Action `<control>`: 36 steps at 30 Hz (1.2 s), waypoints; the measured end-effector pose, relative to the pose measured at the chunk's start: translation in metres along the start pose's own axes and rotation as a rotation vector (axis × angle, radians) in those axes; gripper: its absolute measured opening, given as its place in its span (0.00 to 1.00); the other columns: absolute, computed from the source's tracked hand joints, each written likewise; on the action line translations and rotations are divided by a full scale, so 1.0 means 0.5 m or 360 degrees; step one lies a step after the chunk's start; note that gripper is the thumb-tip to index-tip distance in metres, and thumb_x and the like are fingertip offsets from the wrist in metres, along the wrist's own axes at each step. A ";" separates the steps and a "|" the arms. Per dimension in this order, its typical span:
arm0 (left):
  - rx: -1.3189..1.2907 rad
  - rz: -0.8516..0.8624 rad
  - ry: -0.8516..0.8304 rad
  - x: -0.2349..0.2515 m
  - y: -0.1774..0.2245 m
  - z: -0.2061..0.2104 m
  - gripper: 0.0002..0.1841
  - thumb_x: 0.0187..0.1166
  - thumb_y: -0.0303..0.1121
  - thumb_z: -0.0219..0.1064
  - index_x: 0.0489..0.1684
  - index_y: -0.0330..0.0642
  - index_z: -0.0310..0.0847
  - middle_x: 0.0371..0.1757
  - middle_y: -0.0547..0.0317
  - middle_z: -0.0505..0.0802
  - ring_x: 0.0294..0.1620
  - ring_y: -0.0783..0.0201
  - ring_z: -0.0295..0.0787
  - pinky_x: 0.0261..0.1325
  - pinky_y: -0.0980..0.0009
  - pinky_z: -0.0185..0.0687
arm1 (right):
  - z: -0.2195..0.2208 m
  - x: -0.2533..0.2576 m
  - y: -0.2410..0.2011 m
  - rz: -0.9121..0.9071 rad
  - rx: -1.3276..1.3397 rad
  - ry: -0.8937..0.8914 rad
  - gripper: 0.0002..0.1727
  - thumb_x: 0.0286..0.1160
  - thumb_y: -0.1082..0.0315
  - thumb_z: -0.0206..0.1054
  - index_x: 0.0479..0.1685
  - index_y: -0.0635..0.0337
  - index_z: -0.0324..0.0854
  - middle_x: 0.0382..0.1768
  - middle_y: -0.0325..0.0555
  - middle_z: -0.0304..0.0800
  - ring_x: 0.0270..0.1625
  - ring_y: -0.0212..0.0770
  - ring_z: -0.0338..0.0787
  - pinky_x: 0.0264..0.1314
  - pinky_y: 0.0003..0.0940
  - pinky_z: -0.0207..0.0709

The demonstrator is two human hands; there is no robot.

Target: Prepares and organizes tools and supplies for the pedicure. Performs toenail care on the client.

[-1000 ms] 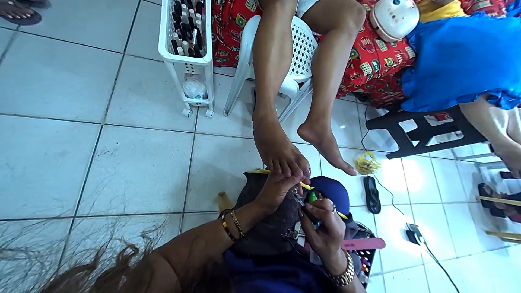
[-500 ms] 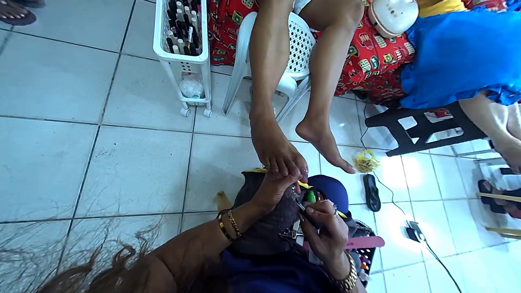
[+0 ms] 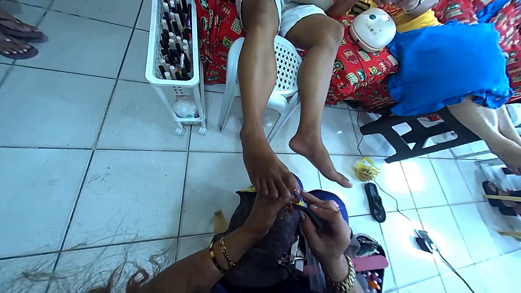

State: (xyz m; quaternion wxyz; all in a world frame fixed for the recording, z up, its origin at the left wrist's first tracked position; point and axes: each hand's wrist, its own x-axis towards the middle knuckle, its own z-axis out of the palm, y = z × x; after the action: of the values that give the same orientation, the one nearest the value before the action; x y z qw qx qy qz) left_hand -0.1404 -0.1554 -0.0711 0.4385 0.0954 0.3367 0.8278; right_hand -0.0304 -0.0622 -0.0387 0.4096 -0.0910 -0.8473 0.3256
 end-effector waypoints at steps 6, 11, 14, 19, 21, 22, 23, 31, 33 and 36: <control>-0.0019 -0.0005 0.0018 -0.002 0.003 0.004 0.09 0.78 0.18 0.64 0.39 0.43 0.87 0.34 0.66 0.95 0.33 0.74 0.90 0.45 0.76 0.88 | 0.001 0.006 0.000 -0.0048 -0.0116 -0.0024 0.09 0.76 0.67 0.69 0.49 0.53 0.75 0.51 0.40 0.92 0.58 0.29 0.92 0.58 0.22 0.86; -0.0014 -0.0003 0.0041 -0.002 0.003 0.005 0.09 0.76 0.17 0.65 0.37 0.42 0.86 0.33 0.65 0.94 0.32 0.73 0.90 0.43 0.76 0.88 | 0.001 0.008 0.000 -0.0085 -0.0189 -0.0045 0.09 0.76 0.68 0.68 0.47 0.54 0.74 0.49 0.41 0.91 0.57 0.28 0.92 0.59 0.20 0.85; -0.0018 0.0000 0.0035 -0.002 0.003 0.006 0.09 0.77 0.17 0.65 0.37 0.43 0.87 0.32 0.65 0.94 0.32 0.73 0.90 0.43 0.76 0.88 | 0.001 0.009 -0.001 -0.0100 -0.0217 -0.0049 0.08 0.76 0.69 0.67 0.47 0.55 0.74 0.48 0.42 0.91 0.57 0.29 0.92 0.58 0.20 0.85; -0.0024 -0.0001 0.0038 -0.002 0.002 0.005 0.09 0.77 0.17 0.65 0.37 0.43 0.86 0.33 0.65 0.94 0.32 0.73 0.90 0.43 0.76 0.88 | 0.001 0.009 -0.002 -0.0102 -0.0232 -0.0054 0.08 0.74 0.70 0.68 0.46 0.56 0.74 0.48 0.43 0.91 0.58 0.30 0.92 0.59 0.20 0.85; -0.0018 0.0005 0.0038 -0.002 0.001 0.004 0.09 0.77 0.17 0.65 0.36 0.43 0.86 0.33 0.65 0.94 0.32 0.73 0.90 0.44 0.75 0.88 | 0.001 0.009 -0.003 -0.0103 -0.0237 -0.0060 0.08 0.74 0.70 0.68 0.45 0.56 0.74 0.48 0.44 0.91 0.58 0.29 0.92 0.58 0.20 0.85; -0.0017 0.0012 0.0035 -0.002 0.001 0.004 0.09 0.76 0.17 0.65 0.37 0.43 0.86 0.33 0.66 0.94 0.33 0.73 0.90 0.44 0.75 0.88 | 0.001 0.009 -0.003 -0.0103 -0.0240 -0.0063 0.08 0.73 0.70 0.68 0.45 0.56 0.74 0.49 0.44 0.91 0.57 0.29 0.92 0.57 0.19 0.85; -0.0016 0.0017 0.0032 -0.002 0.001 0.004 0.09 0.76 0.17 0.65 0.37 0.43 0.87 0.33 0.66 0.94 0.33 0.73 0.90 0.44 0.75 0.88 | 0.001 0.010 -0.004 -0.0107 -0.0240 -0.0064 0.08 0.74 0.71 0.67 0.45 0.56 0.74 0.49 0.44 0.91 0.57 0.29 0.92 0.57 0.19 0.84; 0.0011 0.0021 0.0026 -0.002 0.001 0.004 0.09 0.77 0.17 0.64 0.36 0.43 0.86 0.32 0.66 0.94 0.31 0.73 0.90 0.43 0.76 0.89 | -0.005 0.008 -0.005 -0.0096 -0.0265 -0.0075 0.08 0.72 0.69 0.67 0.45 0.56 0.73 0.49 0.44 0.92 0.53 0.28 0.92 0.53 0.17 0.83; 0.0017 0.0022 0.0015 -0.002 0.001 0.002 0.08 0.77 0.18 0.65 0.37 0.43 0.86 0.32 0.65 0.94 0.32 0.73 0.91 0.43 0.75 0.89 | -0.006 0.008 -0.007 -0.0075 -0.0229 -0.0063 0.08 0.72 0.69 0.67 0.44 0.55 0.73 0.48 0.44 0.92 0.51 0.28 0.93 0.52 0.18 0.85; -0.0001 0.0016 0.0032 -0.002 0.001 0.003 0.09 0.76 0.17 0.65 0.36 0.42 0.85 0.32 0.65 0.94 0.32 0.73 0.91 0.44 0.75 0.89 | -0.007 0.010 -0.009 -0.0045 -0.0136 -0.0050 0.09 0.73 0.69 0.68 0.46 0.54 0.74 0.48 0.43 0.92 0.53 0.29 0.94 0.53 0.20 0.87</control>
State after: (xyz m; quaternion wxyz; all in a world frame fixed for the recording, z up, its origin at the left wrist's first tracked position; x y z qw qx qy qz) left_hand -0.1391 -0.1557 -0.0694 0.4309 0.0887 0.3403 0.8310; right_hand -0.0304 -0.0618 -0.0310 0.3964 -0.0913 -0.8680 0.2848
